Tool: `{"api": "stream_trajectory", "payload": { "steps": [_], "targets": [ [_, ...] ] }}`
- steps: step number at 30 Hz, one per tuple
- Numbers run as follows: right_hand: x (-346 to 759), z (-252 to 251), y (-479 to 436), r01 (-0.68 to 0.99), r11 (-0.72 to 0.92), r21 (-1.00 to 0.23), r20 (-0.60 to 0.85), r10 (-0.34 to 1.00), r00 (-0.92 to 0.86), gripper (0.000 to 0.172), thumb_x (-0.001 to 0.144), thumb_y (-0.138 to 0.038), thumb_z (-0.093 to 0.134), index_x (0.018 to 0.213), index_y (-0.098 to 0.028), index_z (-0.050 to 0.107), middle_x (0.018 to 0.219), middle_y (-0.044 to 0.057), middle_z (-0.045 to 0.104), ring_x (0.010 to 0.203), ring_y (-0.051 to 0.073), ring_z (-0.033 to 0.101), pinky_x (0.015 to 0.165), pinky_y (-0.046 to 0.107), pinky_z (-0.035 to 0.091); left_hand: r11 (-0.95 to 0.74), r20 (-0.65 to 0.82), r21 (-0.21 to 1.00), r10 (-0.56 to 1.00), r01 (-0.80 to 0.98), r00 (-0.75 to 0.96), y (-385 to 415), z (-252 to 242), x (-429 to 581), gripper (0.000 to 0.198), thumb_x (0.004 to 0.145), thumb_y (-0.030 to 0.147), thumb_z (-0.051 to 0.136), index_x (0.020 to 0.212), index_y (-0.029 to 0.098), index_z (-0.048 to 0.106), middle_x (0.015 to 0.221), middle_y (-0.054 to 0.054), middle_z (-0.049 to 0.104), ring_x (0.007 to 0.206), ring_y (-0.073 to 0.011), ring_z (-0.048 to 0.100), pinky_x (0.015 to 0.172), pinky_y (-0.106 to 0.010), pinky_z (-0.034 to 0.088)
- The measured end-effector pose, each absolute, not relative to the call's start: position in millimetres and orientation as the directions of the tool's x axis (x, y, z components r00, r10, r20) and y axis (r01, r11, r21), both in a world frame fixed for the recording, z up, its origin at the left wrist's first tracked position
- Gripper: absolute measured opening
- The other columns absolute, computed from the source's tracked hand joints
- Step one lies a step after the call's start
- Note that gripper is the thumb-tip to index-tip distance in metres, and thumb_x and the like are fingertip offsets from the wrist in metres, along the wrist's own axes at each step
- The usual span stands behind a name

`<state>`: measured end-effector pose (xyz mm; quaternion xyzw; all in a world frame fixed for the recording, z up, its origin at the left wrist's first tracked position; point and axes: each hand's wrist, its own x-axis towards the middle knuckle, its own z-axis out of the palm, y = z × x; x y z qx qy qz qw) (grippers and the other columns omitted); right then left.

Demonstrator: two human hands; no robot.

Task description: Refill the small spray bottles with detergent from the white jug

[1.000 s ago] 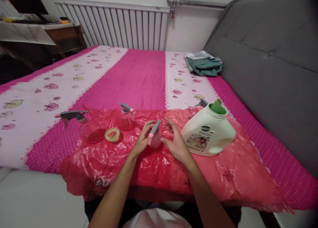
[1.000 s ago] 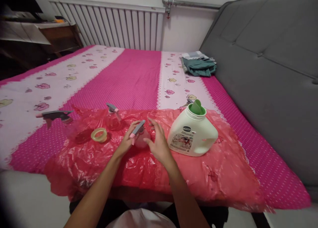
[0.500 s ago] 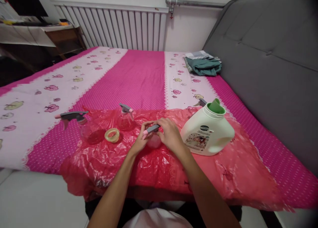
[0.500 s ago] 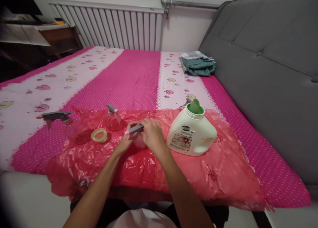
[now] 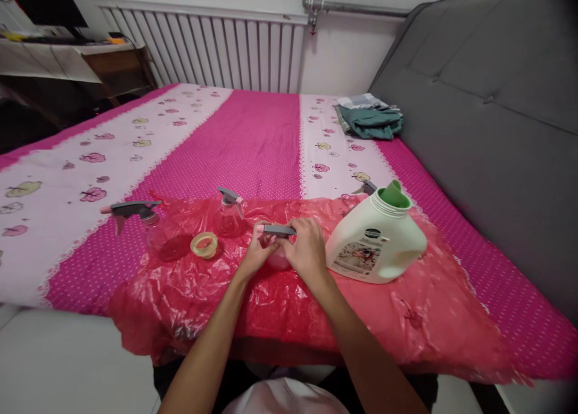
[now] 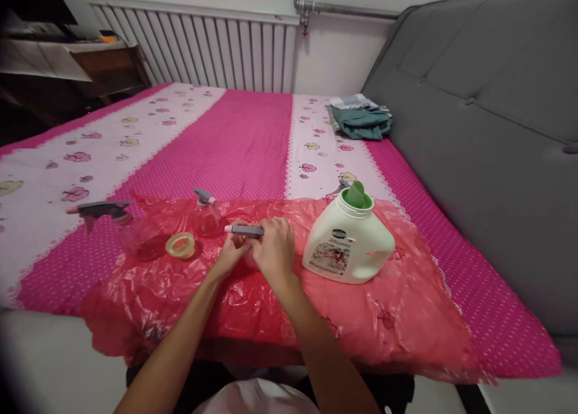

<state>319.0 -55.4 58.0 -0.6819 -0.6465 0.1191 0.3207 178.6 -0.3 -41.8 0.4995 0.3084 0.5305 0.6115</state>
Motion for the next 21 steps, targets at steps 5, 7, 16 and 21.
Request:
{"api": "stream_trajectory", "payload": {
  "steps": [5, 7, 16, 21],
  "targets": [
    [323.8, 62.6, -53.4, 0.800, 0.031, -0.599, 0.223, 0.966, 0.130, 0.015, 0.086, -0.018, 0.082, 0.095, -0.016, 0.071, 0.103, 0.005, 0.067, 0.104, 0.024, 0.055, 0.090, 0.032, 0.040, -0.024, 0.140, 0.931, 0.946, -0.364, 0.294, 0.5, -47.4, 178.6, 0.068, 0.065, 0.042, 0.098, 0.110, 0.026, 0.050, 0.098, 0.000, 0.068, 0.095, -0.0188, 0.069, 0.087, -0.031, 0.053],
    [327.2, 63.2, -51.7, 0.801, 0.022, -0.599, 0.211, 0.969, 0.131, 0.014, 0.087, -0.020, 0.082, 0.097, -0.016, 0.072, 0.104, 0.005, 0.068, 0.103, 0.023, 0.056, 0.089, 0.032, 0.040, -0.012, 0.138, 0.927, 0.940, -0.374, 0.313, 0.0, -48.8, 179.4, 0.069, 0.067, 0.040, 0.097, 0.112, 0.026, 0.047, 0.106, -0.003, 0.070, 0.101, -0.0195, 0.070, 0.090, -0.032, 0.053],
    [326.4, 61.5, -52.0, 0.831, -0.004, -0.557, 0.190, 0.973, 0.132, 0.015, 0.089, -0.020, 0.080, 0.102, -0.016, 0.073, 0.102, 0.006, 0.067, 0.103, 0.024, 0.056, 0.088, 0.032, 0.039, -0.022, 0.152, 0.922, 0.939, -0.388, 0.309, 0.0, -50.8, 179.5, 0.063, 0.073, 0.037, 0.094, 0.114, 0.026, 0.047, 0.113, -0.003, 0.069, 0.110, -0.0183, 0.069, 0.098, -0.031, 0.050],
    [321.8, 64.3, -54.5, 0.845, -0.004, -0.535, 0.195, 0.973, 0.128, 0.013, 0.088, -0.018, 0.080, 0.096, -0.015, 0.071, 0.100, 0.007, 0.066, 0.103, 0.025, 0.055, 0.088, 0.033, 0.039, -0.042, 0.172, 0.923, 0.935, -0.382, 0.311, -0.1, -51.8, 181.2, 0.061, 0.071, 0.043, 0.095, 0.112, 0.024, 0.054, 0.109, -0.004, 0.071, 0.105, -0.0194, 0.069, 0.095, -0.032, 0.051]
  ]
}}
